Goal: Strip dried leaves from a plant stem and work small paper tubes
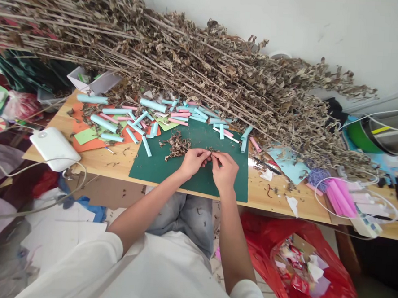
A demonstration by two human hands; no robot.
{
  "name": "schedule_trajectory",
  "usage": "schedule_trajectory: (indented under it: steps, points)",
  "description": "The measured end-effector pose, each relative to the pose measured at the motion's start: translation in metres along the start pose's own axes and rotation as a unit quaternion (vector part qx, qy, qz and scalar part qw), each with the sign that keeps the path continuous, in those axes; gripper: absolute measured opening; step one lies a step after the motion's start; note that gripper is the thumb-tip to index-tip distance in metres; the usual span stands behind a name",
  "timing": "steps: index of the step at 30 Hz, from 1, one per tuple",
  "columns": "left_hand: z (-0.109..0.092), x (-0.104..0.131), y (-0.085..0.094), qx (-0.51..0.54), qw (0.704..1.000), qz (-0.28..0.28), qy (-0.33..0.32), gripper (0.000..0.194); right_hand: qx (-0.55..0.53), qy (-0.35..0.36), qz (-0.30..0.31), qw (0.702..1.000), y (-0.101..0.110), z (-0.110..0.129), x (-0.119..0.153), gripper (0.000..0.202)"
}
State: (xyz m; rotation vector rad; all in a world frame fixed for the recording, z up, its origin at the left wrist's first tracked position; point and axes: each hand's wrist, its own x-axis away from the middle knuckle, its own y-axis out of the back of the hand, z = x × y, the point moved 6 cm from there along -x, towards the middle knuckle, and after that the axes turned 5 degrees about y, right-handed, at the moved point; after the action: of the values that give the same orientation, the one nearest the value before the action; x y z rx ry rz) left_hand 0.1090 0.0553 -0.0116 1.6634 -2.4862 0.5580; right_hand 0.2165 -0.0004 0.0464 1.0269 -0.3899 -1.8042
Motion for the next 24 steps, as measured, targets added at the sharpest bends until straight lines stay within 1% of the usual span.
schedule_trajectory:
  steps: [2,5,8,12,18,20,24]
  points:
    - [-0.001,0.001,0.002,-0.03,1.0,0.0,-0.002,0.03,0.004,0.007,-0.012,1.0,0.001,0.0,0.001,0.02]
    - [-0.003,0.003,0.004,-0.081,0.997,-0.012,-0.01,0.025,-0.014,-0.005,-0.029,0.999,0.003,-0.003,0.002,0.017]
    - [-0.006,0.005,0.005,-0.107,0.994,-0.02,-0.024,0.022,-0.021,-0.012,-0.021,0.999,0.003,-0.006,0.002,0.019]
    - [-0.007,0.005,0.004,-0.088,0.995,-0.023,-0.031,0.026,-0.021,-0.003,-0.006,1.0,0.005,-0.003,0.0,0.022]
    - [-0.005,0.004,0.004,0.0,1.0,-0.012,-0.019,0.026,-0.038,-0.023,0.003,0.999,0.005,0.003,0.0,0.018]
    - [-0.006,0.006,0.003,-0.007,0.999,-0.02,-0.033,0.026,-0.023,-0.044,-0.01,0.999,0.005,0.001,0.0,0.016]
    - [-0.01,0.012,0.003,-0.042,0.994,-0.075,-0.072,0.028,0.039,-0.101,-0.072,0.991,0.011,-0.011,0.0,0.016]
